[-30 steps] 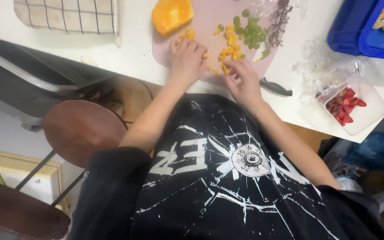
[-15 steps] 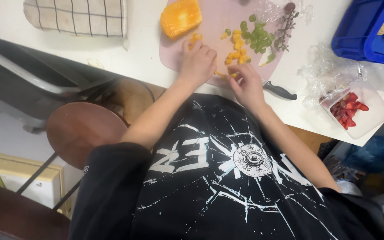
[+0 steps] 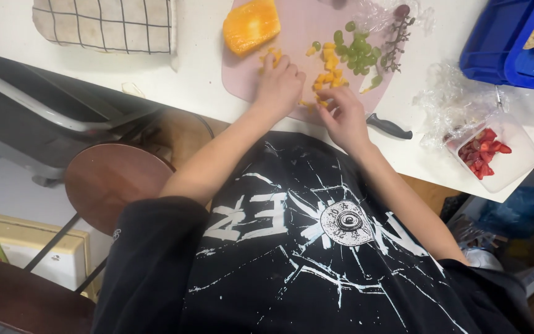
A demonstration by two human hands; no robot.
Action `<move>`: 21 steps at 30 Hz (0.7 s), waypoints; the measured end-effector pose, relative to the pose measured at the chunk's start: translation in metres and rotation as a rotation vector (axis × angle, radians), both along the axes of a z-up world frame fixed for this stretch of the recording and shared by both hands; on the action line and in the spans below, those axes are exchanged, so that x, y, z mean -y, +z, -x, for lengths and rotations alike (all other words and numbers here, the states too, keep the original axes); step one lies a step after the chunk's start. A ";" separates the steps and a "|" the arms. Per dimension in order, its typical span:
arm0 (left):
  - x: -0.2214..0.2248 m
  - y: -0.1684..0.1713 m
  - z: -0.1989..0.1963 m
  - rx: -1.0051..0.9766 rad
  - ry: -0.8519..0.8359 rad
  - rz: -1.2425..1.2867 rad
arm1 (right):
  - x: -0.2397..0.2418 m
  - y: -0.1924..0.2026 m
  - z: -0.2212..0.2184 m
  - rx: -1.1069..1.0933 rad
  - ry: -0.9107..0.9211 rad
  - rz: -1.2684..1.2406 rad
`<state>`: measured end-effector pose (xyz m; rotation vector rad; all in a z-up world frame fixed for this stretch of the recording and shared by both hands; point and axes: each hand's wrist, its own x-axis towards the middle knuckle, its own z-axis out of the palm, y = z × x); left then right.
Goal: Cutting pieces of fruit and placing them as garnishes on small pastries in a tray.
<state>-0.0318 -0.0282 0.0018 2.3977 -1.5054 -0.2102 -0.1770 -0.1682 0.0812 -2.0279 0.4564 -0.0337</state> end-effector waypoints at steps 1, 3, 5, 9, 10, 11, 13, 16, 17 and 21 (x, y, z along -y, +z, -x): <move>0.002 -0.003 0.000 0.006 -0.004 -0.006 | -0.001 -0.005 0.002 -0.005 -0.007 0.007; 0.004 0.014 -0.002 -0.040 0.011 -0.007 | -0.004 -0.003 0.003 -0.015 -0.021 -0.013; 0.004 0.023 -0.003 -0.088 0.022 -0.007 | -0.006 -0.001 0.004 -0.027 -0.039 -0.032; -0.008 0.023 -0.007 -0.177 0.166 0.125 | -0.009 0.001 0.002 -0.037 -0.013 0.026; -0.012 0.022 -0.009 -0.164 0.195 0.184 | -0.011 -0.001 0.001 -0.028 0.014 0.079; -0.015 0.025 -0.010 -0.163 0.197 0.182 | -0.011 -0.002 -0.002 -0.027 0.016 0.076; -0.024 0.030 -0.013 -0.146 0.226 0.274 | -0.013 -0.007 -0.008 -0.057 0.089 0.194; -0.035 0.036 -0.014 -0.179 0.302 0.361 | -0.016 -0.023 -0.024 0.007 0.165 0.428; -0.039 0.035 -0.013 -0.178 0.305 0.361 | -0.018 -0.024 -0.031 0.008 0.168 0.427; -0.048 0.043 -0.011 -0.210 0.368 0.402 | -0.023 -0.029 -0.055 -0.025 0.241 0.506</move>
